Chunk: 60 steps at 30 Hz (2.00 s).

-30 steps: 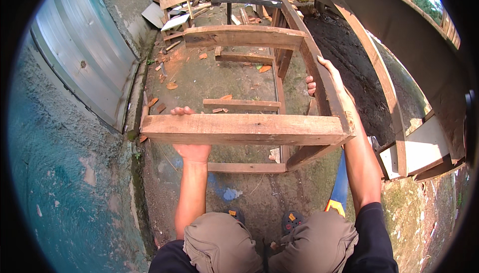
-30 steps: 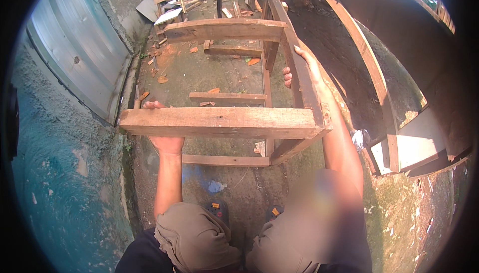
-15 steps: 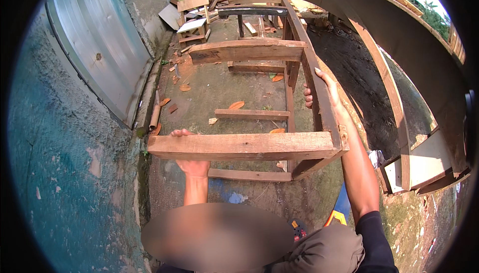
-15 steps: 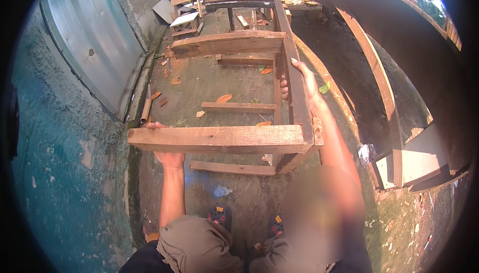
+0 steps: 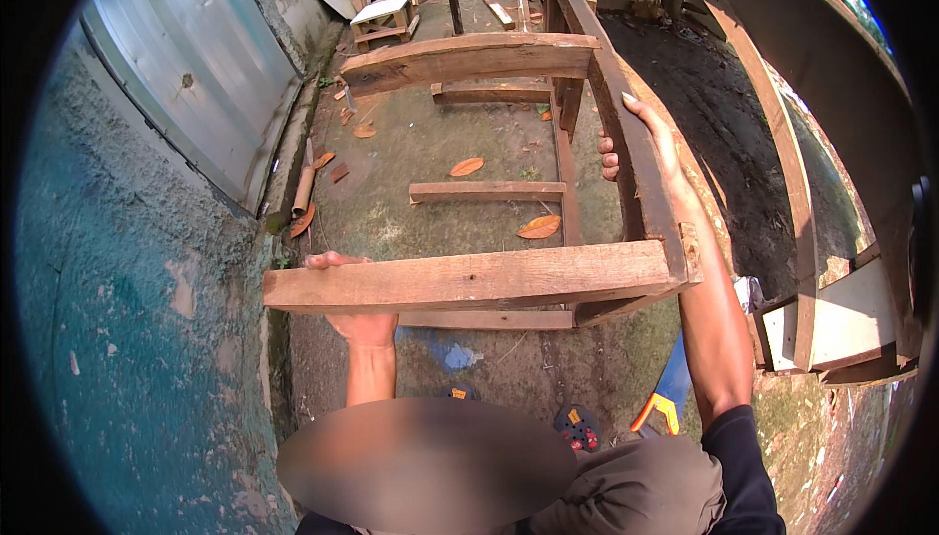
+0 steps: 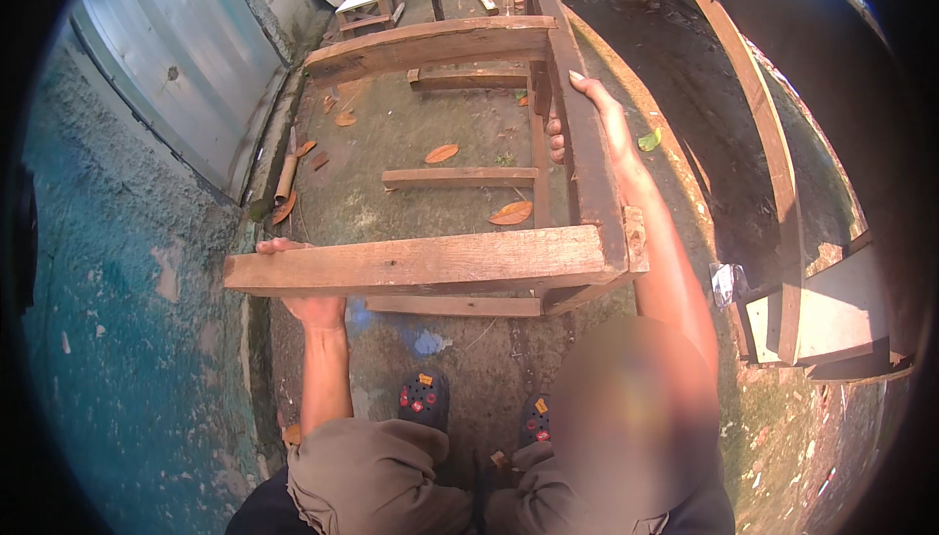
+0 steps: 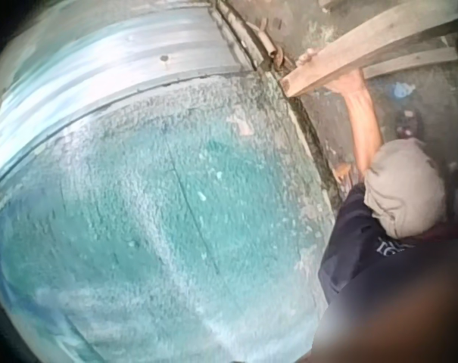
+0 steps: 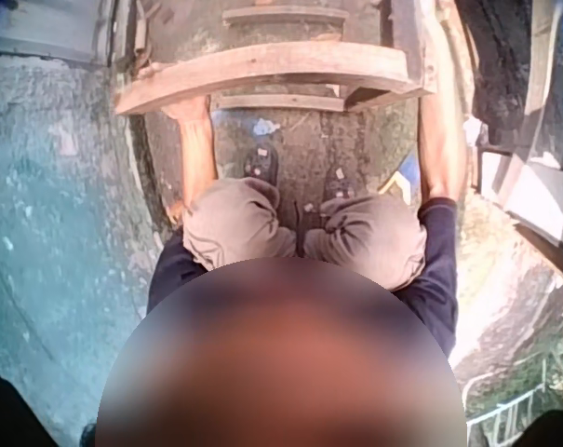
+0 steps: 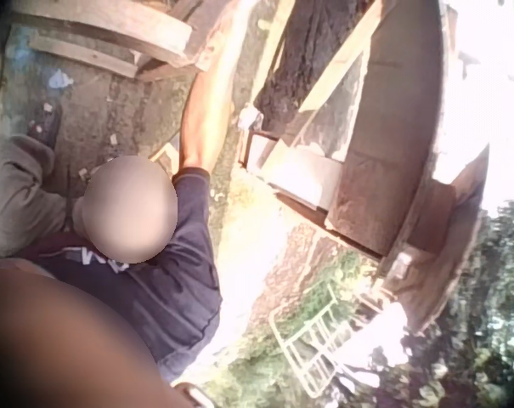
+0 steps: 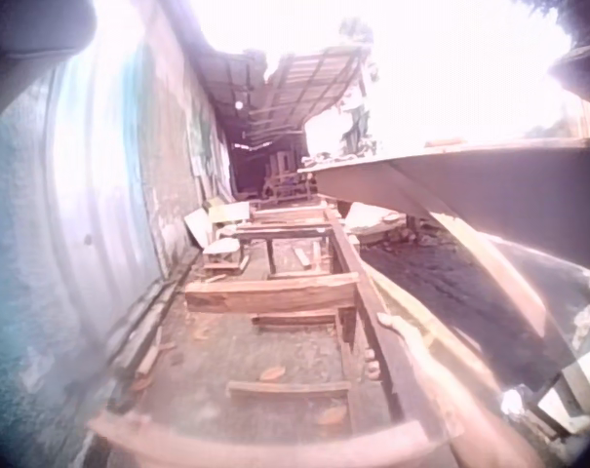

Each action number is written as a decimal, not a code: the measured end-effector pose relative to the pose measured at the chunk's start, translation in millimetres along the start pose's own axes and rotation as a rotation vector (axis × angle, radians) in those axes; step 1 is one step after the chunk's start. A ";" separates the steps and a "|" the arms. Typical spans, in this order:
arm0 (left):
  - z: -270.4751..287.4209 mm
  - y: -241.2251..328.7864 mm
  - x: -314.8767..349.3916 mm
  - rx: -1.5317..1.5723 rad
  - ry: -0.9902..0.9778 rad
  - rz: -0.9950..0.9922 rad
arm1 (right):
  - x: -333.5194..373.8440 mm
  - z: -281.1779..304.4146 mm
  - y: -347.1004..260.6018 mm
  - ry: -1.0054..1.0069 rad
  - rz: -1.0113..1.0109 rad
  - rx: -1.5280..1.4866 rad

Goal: The person assembles a wooden frame by hand, aligning and fitting several wooden planks together. They then use a hand saw to cut a piece of wood to size and fit it into the frame.

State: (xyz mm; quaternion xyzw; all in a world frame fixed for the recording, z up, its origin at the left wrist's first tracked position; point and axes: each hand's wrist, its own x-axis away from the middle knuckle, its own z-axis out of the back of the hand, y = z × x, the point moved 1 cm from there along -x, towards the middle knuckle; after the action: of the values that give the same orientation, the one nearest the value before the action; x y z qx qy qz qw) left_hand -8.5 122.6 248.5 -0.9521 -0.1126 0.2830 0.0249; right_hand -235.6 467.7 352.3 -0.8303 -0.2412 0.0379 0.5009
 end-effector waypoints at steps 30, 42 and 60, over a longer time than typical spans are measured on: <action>-35.1 10.3 66.0 0.530 0.009 -0.084 | -19.0 -13.3 18.7 -0.074 -0.015 0.185; -36.2 29.4 77.0 0.692 -0.214 -0.176 | -4.2 -37.5 15.8 -0.121 -0.028 0.151; -80.8 18.7 51.0 -0.684 0.653 -0.459 | -33.0 -11.0 25.0 -0.123 -0.083 0.124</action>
State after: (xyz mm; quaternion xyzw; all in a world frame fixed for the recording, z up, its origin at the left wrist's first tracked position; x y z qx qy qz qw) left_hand 80.8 117.3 287.0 -0.8954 -0.3905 -0.0940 -0.1922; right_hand -252.3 434.8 330.7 -0.7833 -0.3027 0.0828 0.5366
